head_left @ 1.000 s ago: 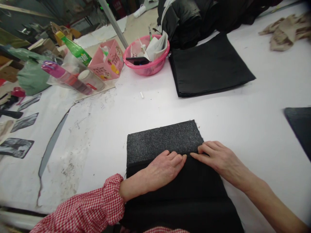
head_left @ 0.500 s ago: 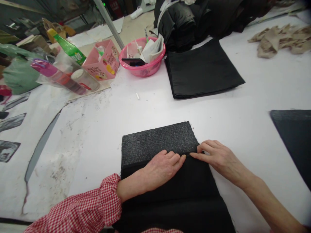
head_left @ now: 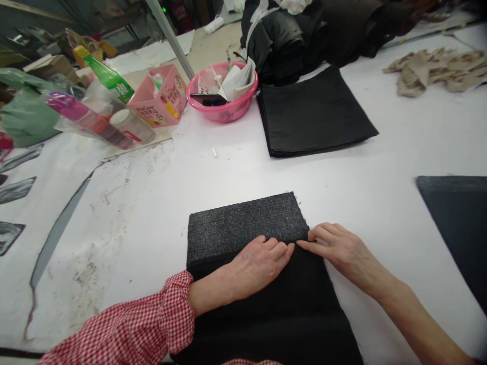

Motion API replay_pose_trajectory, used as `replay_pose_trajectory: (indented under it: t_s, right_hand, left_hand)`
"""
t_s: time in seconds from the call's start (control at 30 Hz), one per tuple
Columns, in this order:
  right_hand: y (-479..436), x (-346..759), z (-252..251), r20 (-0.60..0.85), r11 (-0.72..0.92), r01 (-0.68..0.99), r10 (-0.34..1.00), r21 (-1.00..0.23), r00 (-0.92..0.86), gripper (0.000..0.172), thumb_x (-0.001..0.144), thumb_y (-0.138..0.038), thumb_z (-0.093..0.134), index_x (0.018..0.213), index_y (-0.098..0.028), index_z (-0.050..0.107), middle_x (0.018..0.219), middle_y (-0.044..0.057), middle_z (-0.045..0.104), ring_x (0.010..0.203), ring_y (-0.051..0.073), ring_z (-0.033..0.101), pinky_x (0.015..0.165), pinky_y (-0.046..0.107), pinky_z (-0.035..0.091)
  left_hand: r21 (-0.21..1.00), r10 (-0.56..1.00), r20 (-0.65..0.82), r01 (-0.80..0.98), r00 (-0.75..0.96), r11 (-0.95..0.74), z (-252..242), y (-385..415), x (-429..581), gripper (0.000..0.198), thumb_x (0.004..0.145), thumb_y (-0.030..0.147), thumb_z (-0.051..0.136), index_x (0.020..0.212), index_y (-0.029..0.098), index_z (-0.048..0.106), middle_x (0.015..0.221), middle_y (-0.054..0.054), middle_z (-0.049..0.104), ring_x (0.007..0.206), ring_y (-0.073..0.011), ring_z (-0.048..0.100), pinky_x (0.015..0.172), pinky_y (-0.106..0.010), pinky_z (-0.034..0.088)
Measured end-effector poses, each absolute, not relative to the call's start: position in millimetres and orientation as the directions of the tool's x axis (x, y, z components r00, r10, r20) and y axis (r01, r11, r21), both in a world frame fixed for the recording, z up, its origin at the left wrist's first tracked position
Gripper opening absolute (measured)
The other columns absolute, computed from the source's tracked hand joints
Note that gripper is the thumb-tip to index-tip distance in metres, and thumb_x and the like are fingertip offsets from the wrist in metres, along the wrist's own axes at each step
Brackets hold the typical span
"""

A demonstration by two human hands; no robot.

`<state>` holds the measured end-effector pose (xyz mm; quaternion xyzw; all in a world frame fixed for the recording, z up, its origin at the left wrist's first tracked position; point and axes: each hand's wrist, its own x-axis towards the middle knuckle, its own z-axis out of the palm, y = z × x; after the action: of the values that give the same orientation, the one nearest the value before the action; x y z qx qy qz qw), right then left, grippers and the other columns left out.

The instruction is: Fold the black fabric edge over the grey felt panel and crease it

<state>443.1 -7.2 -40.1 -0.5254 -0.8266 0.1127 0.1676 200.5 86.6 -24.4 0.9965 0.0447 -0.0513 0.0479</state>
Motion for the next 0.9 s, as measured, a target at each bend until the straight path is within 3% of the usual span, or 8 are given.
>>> replay_pose_trajectory:
  t_s: [0.4, 0.73, 0.9]
  right_hand:
    - [-13.4, 452.9, -50.5, 0.217, 0.363, 0.799, 0.931, -0.479, -0.293, 0.028, 0.098, -0.013, 0.047, 0.116, -0.026, 0.064, 0.101, 0.005, 0.060, 0.092, 0.018, 0.054, 0.080, 0.034, 0.045]
    - [-15.7, 452.3, -49.5, 0.208, 0.388, 0.807, 0.921, -0.445, -0.328, 0.028, 0.098, -0.015, 0.050, 0.120, -0.025, 0.063, 0.102, 0.006, 0.060, 0.093, 0.019, 0.054, 0.082, 0.036, 0.047]
    - [-17.9, 452.9, -53.6, 0.259, 0.300, 0.760, 0.949, -0.576, -0.178, 0.026, 0.097, -0.015, 0.051, 0.117, -0.026, 0.064, 0.101, 0.005, 0.061, 0.094, 0.018, 0.056, 0.081, 0.034, 0.048]
  left_hand:
    - [0.105, 0.089, -0.100, 0.100, 0.991, -0.989, -22.1, 85.8, 207.4, 0.039, 0.101, 0.014, 0.039, 0.139, 0.006, 0.037, 0.101, -0.007, 0.053, 0.088, -0.0199, 0.049, 0.072, -0.035, 0.040]
    - [0.097, 0.088, -0.083, 0.096, 0.993, -0.991, -26.9, 84.1, 216.5, 0.039, 0.102, 0.013, 0.036, 0.140, 0.007, 0.035, 0.096, -0.005, 0.053, 0.084, -0.0191, 0.049, 0.067, -0.034, 0.039]
    - [0.086, 0.101, -0.066, 0.107, 0.993, -0.991, -28.4, 82.3, 218.8, 0.040, 0.100, 0.012, 0.039, 0.140, 0.007, 0.036, 0.097, -0.006, 0.053, 0.086, -0.0200, 0.050, 0.069, -0.034, 0.040]
